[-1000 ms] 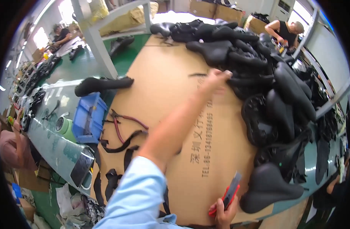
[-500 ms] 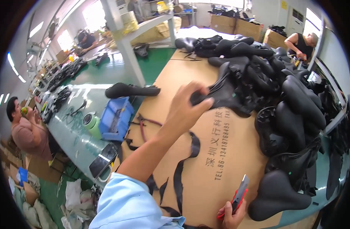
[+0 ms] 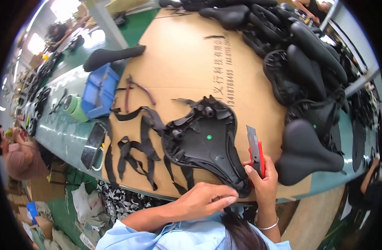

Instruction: Trim excess material from bicycle seats using a utility knife.

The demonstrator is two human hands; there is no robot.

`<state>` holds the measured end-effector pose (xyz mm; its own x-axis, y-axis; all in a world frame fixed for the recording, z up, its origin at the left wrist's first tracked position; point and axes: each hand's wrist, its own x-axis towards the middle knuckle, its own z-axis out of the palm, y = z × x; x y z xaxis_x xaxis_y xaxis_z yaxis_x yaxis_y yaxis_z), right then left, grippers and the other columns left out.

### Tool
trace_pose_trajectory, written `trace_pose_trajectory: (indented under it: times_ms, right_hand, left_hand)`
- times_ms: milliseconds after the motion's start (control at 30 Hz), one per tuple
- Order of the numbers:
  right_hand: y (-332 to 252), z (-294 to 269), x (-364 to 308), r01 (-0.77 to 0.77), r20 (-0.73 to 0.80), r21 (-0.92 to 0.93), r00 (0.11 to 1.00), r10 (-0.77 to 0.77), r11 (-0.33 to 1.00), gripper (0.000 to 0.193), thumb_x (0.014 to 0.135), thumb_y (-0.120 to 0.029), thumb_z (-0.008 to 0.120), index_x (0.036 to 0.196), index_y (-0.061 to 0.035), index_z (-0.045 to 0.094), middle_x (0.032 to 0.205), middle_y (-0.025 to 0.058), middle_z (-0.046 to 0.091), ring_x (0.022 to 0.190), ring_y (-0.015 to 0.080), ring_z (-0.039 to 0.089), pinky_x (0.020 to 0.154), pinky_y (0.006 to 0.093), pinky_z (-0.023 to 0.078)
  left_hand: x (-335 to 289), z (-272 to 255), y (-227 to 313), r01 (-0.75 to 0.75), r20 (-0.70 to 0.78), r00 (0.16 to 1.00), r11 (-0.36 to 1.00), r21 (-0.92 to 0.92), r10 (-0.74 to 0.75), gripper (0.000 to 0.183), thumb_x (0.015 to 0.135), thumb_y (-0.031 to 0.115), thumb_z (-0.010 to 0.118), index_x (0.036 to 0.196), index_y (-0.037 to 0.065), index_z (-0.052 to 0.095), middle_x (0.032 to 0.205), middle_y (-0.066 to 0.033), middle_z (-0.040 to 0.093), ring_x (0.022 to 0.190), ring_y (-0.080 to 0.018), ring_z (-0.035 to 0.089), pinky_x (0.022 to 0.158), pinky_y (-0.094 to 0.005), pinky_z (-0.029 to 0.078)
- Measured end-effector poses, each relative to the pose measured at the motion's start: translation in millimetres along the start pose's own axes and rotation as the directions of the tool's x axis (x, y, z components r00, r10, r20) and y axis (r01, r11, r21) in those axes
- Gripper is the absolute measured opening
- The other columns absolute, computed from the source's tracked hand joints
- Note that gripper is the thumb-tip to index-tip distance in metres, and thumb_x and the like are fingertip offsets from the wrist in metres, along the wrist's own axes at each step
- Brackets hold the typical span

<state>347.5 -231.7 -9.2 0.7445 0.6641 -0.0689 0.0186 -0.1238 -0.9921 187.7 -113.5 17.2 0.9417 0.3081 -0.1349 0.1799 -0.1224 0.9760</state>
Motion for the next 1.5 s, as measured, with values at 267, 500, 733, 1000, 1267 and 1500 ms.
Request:
trace_pose_trajectory:
  times_ms: [267, 500, 733, 1000, 1267, 1500]
  right_hand:
    - [-14.1, -14.1, -24.6, -0.177, -0.113, 0.056, 0.977, 0.182, 0.983, 0.036, 0.088, -0.011, 0.065, 0.121, -0.0011, 0.053, 0.088, 0.0026, 0.062, 0.066, 0.0058, 0.055, 0.057, 0.0196, 0.046]
    - [-10.8, -19.5, -25.3, 0.191, 0.035, -0.468, 0.98, -0.198, 0.863, 0.046, 0.092, -0.012, 0.059, 0.135, -0.0016, 0.047, 0.101, 0.0081, 0.064, 0.068, 0.0101, 0.058, 0.063, 0.0233, 0.049]
    - [-35.6, -0.5, 1.5, 0.361, 0.249, -0.592, 0.932, -0.262, 0.721, 0.048, 0.085, -0.002, 0.064, 0.132, -0.01, 0.057, 0.077, 0.0147, 0.064, 0.055, 0.0232, 0.054, 0.054, 0.0341, 0.045]
    - [-30.8, -31.2, -6.6, 0.243, 0.376, -0.503, 0.926, -0.043, 0.829, 0.045, 0.084, 0.004, 0.06, 0.128, 0.0001, 0.057, 0.107, 0.0176, 0.069, 0.083, 0.0201, 0.069, 0.077, 0.0271, 0.051]
    - [-65.4, -39.4, -52.7, 0.177, 0.382, -0.677, 0.914, 0.135, 0.714, 0.05, 0.083, -0.005, 0.065, 0.132, -0.0088, 0.056, 0.079, 0.0179, 0.067, 0.064, 0.0325, 0.065, 0.059, 0.0365, 0.05]
    - [-46.0, -46.2, -119.3, 0.046, 0.218, -0.66, 0.967, 0.133, 0.75, 0.055, 0.089, -0.013, 0.061, 0.14, -0.0077, 0.045, 0.103, 0.0179, 0.069, 0.083, 0.0228, 0.069, 0.073, 0.0333, 0.054]
  left_hand:
    - [81.6, -7.3, 7.5, 0.112, -0.364, 0.859, 0.561, 0.82, 0.36, 0.031, 0.076, 0.028, 0.078, 0.067, 0.004, 0.061, 0.066, -0.0064, 0.057, 0.06, -0.0235, 0.057, 0.055, -0.0345, 0.044]
    - [75.4, -12.5, 5.2, 0.121, -0.472, 0.882, 0.957, 0.264, 0.019, 0.014, 0.077, 0.01, 0.074, 0.078, 0.0, 0.064, 0.068, -0.0022, 0.056, 0.059, -0.0068, 0.047, 0.054, -0.0224, 0.039]
    - [68.1, -20.7, -2.0, 0.055, -0.531, 0.847, 0.987, 0.151, 0.034, 0.01, 0.073, 0.006, 0.072, 0.072, 0.002, 0.063, 0.067, 0.0011, 0.055, 0.059, -0.0056, 0.045, 0.055, -0.0215, 0.038]
    - [55.4, -27.4, -4.1, -0.034, -0.362, 0.931, 0.977, -0.211, -0.046, 0.012, 0.071, 0.006, 0.072, 0.069, 0.003, 0.06, 0.067, 0.0016, 0.058, 0.061, -0.0055, 0.048, 0.056, -0.0231, 0.039]
    - [56.8, -37.4, -5.3, -0.13, -0.2, 0.98, 0.826, -0.549, 0.021, 0.01, 0.076, -0.001, 0.07, 0.074, 0.004, 0.061, 0.073, 0.004, 0.057, 0.066, -0.0037, 0.049, 0.058, -0.0205, 0.038]
    - [65.2, -45.3, -18.5, -0.391, -0.388, 0.918, 0.371, -0.842, 0.086, 0.014, 0.081, 0.01, 0.068, 0.089, 0.004, 0.058, 0.088, -0.0037, 0.057, 0.084, -0.0111, 0.053, 0.076, -0.023, 0.042]
